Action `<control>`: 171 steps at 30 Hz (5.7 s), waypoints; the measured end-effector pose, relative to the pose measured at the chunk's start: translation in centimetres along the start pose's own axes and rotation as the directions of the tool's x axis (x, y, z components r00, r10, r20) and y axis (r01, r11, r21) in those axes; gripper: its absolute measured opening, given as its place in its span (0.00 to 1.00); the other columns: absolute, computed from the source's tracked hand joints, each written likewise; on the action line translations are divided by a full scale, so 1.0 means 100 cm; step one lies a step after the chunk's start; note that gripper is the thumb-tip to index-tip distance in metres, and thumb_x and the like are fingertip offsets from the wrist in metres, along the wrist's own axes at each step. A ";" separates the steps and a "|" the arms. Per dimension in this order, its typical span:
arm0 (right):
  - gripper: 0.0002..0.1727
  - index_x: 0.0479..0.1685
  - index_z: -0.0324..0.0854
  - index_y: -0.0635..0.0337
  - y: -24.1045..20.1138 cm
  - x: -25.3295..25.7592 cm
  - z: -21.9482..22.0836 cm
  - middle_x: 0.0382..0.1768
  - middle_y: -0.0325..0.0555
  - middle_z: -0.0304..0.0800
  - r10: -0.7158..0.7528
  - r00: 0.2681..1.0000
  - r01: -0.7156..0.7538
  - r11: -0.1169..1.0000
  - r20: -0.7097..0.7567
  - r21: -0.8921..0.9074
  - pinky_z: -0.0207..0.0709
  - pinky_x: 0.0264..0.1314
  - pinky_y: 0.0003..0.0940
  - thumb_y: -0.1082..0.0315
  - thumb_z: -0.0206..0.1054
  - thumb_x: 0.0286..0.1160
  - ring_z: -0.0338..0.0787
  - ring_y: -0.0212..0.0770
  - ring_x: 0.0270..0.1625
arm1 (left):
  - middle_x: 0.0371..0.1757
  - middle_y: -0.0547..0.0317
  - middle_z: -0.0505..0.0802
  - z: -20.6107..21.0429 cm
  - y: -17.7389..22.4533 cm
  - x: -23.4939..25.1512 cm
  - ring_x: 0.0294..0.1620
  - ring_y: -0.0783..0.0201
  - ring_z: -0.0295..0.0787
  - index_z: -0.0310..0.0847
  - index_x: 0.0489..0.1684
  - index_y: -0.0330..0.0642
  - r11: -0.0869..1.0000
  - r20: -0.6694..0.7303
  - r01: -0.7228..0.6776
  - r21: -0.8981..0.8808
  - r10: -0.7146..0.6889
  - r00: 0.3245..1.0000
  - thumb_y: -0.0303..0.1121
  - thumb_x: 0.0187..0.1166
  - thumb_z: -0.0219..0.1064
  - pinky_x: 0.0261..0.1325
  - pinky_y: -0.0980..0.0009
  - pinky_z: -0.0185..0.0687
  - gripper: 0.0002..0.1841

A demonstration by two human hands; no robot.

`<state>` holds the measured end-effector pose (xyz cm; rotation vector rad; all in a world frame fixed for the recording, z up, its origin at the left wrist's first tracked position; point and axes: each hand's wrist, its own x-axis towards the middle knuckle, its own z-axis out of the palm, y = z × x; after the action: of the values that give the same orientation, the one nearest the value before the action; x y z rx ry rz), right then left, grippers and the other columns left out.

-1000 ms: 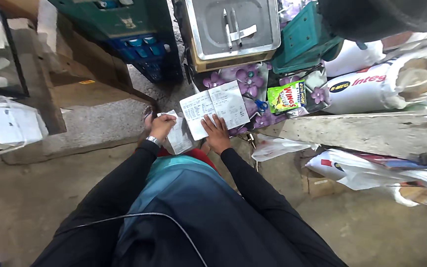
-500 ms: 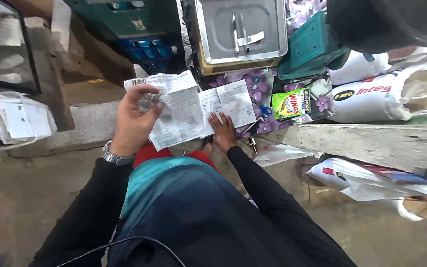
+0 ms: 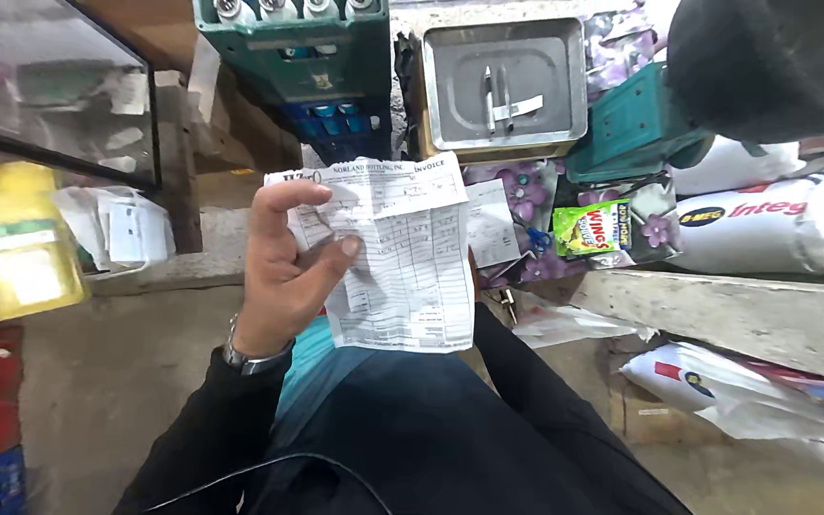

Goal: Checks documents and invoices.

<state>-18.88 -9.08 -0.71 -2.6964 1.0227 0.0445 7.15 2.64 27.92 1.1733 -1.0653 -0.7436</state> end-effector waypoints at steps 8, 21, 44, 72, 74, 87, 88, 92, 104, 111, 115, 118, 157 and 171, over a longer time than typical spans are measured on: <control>0.35 0.95 0.55 0.33 0.001 0.003 0.002 0.96 0.31 0.47 -0.015 1.000 0.015 0.996 0.006 -0.091 0.41 0.93 0.63 0.54 0.52 0.84 0.45 0.53 0.97 | 0.68 0.63 0.83 0.006 0.012 -0.006 0.60 0.65 0.89 0.64 0.79 0.56 0.986 0.013 -0.163 0.047 0.162 0.987 0.20 0.71 0.75 0.58 0.68 0.94 0.37; 0.35 0.95 0.55 0.34 -0.011 0.003 -0.032 0.96 0.30 0.45 0.022 0.990 -0.011 0.997 0.140 -0.081 0.35 0.95 0.61 0.56 0.53 0.85 0.40 0.51 0.98 | 0.66 0.68 0.88 0.005 0.025 -0.015 0.57 0.68 0.91 0.66 0.80 0.60 0.982 0.016 -0.186 0.026 0.186 0.982 0.23 0.71 0.76 0.56 0.71 0.94 0.37; 0.46 0.95 0.53 0.33 0.002 0.005 0.020 0.97 0.29 0.43 0.018 0.999 -0.015 0.999 0.046 -0.052 0.31 0.95 0.62 0.54 0.69 0.73 0.37 0.50 0.98 | 0.71 0.47 0.84 -0.095 0.008 -0.032 0.68 0.49 0.86 0.60 0.83 0.36 0.944 -0.432 -0.037 0.327 0.185 0.883 0.29 0.75 0.75 0.72 0.50 0.85 0.36; 0.45 0.96 0.50 0.32 0.003 0.005 0.022 0.97 0.28 0.38 0.025 0.997 -0.019 0.997 0.078 -0.078 0.31 0.94 0.64 0.58 0.64 0.75 0.34 0.51 0.98 | 0.68 0.47 0.86 -0.101 0.002 -0.036 0.66 0.51 0.88 0.64 0.81 0.34 0.951 -0.427 0.001 0.309 0.137 0.894 0.28 0.79 0.71 0.70 0.53 0.86 0.31; 0.45 0.96 0.50 0.32 0.003 0.005 0.022 0.98 0.28 0.37 0.026 0.996 -0.019 0.997 0.080 -0.081 0.31 0.94 0.64 0.57 0.64 0.75 0.34 0.51 0.98 | 0.68 0.47 0.86 -0.101 0.001 -0.036 0.66 0.51 0.88 0.65 0.80 0.33 0.953 -0.425 -0.003 0.303 0.138 0.894 0.27 0.79 0.70 0.70 0.53 0.87 0.30; 0.47 0.96 0.52 0.33 0.001 0.005 0.019 0.97 0.30 0.41 0.033 0.997 -0.027 0.997 0.075 -0.074 0.32 0.95 0.64 0.57 0.68 0.72 0.37 0.51 0.98 | 0.68 0.46 0.86 -0.100 0.002 -0.034 0.65 0.50 0.88 0.65 0.79 0.33 0.958 -0.434 -0.004 0.286 0.133 0.891 0.26 0.78 0.70 0.69 0.52 0.87 0.30; 0.47 0.96 0.52 0.33 0.001 0.005 0.018 0.97 0.30 0.41 0.036 0.996 -0.030 0.997 0.079 -0.072 0.32 0.94 0.64 0.57 0.69 0.72 0.36 0.51 0.98 | 0.68 0.46 0.86 -0.099 0.002 -0.034 0.65 0.50 0.88 0.66 0.79 0.33 0.956 -0.437 -0.004 0.292 0.137 0.889 0.26 0.78 0.70 0.69 0.53 0.87 0.30; 0.47 0.96 0.50 0.32 0.001 0.004 0.019 0.97 0.29 0.39 0.039 0.996 -0.032 0.996 0.082 -0.081 0.31 0.95 0.64 0.55 0.68 0.73 0.36 0.51 0.98 | 0.66 0.48 0.87 -0.100 0.004 -0.034 0.64 0.52 0.89 0.66 0.79 0.34 0.952 -0.439 0.019 0.306 0.123 0.890 0.27 0.78 0.71 0.68 0.54 0.88 0.30; 0.46 0.96 0.50 0.31 0.001 0.004 0.021 0.97 0.27 0.39 0.040 0.997 -0.033 0.996 0.072 -0.088 0.30 0.95 0.62 0.56 0.66 0.75 0.34 0.49 0.98 | 0.66 0.47 0.88 -0.100 0.003 -0.037 0.64 0.51 0.89 0.66 0.79 0.33 0.956 -0.451 0.036 0.292 0.104 0.886 0.26 0.79 0.70 0.69 0.54 0.88 0.29; 0.45 0.96 0.51 0.32 0.001 0.004 0.022 0.97 0.27 0.39 0.040 0.997 -0.034 0.996 0.070 -0.088 0.29 0.95 0.62 0.55 0.65 0.75 0.34 0.50 0.98 | 0.66 0.48 0.88 -0.102 0.000 -0.035 0.64 0.51 0.89 0.67 0.79 0.34 0.954 -0.457 0.049 0.296 0.096 0.885 0.27 0.79 0.70 0.68 0.54 0.88 0.28; 0.44 0.96 0.50 0.32 0.001 0.004 0.021 0.97 0.27 0.38 0.039 0.997 -0.033 0.995 0.066 -0.091 0.29 0.95 0.62 0.52 0.65 0.77 0.34 0.49 0.98 | 0.66 0.48 0.88 -0.103 0.000 -0.036 0.64 0.52 0.89 0.67 0.79 0.35 0.951 -0.464 0.066 0.303 0.087 0.882 0.27 0.79 0.70 0.68 0.55 0.89 0.29; 0.46 0.96 0.52 0.34 0.000 0.003 0.019 0.97 0.30 0.40 0.033 0.998 -0.029 0.997 0.055 -0.065 0.31 0.95 0.64 0.57 0.68 0.73 0.36 0.51 0.98 | 0.66 0.50 0.88 -0.102 0.001 -0.037 0.63 0.53 0.89 0.67 0.79 0.35 0.950 -0.471 0.063 0.307 0.094 0.877 0.27 0.79 0.71 0.68 0.56 0.88 0.29; 0.46 0.95 0.55 0.36 0.002 0.010 0.026 0.96 0.33 0.48 0.027 0.995 -0.019 0.996 0.096 -0.086 0.31 0.94 0.68 0.57 0.68 0.70 0.41 0.53 0.97 | 0.69 0.56 0.83 -0.063 0.035 -0.016 0.62 0.61 0.87 0.63 0.79 0.47 0.955 -0.355 -0.157 0.252 0.242 0.903 0.19 0.75 0.71 0.60 0.65 0.92 0.32; 0.46 0.95 0.56 0.35 0.002 0.008 0.027 0.96 0.31 0.48 0.021 0.997 -0.009 0.987 0.074 -0.160 0.33 0.94 0.66 0.57 0.69 0.70 0.41 0.51 0.97 | 0.70 0.54 0.82 -0.064 0.036 -0.015 0.59 0.61 0.88 0.62 0.81 0.48 0.952 -0.383 -0.124 0.279 0.228 0.895 0.17 0.73 0.69 0.56 0.65 0.93 0.35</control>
<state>-18.22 -9.12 -3.45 -2.8050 1.0586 0.2387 12.42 7.21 30.82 1.3516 -0.9059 -0.2020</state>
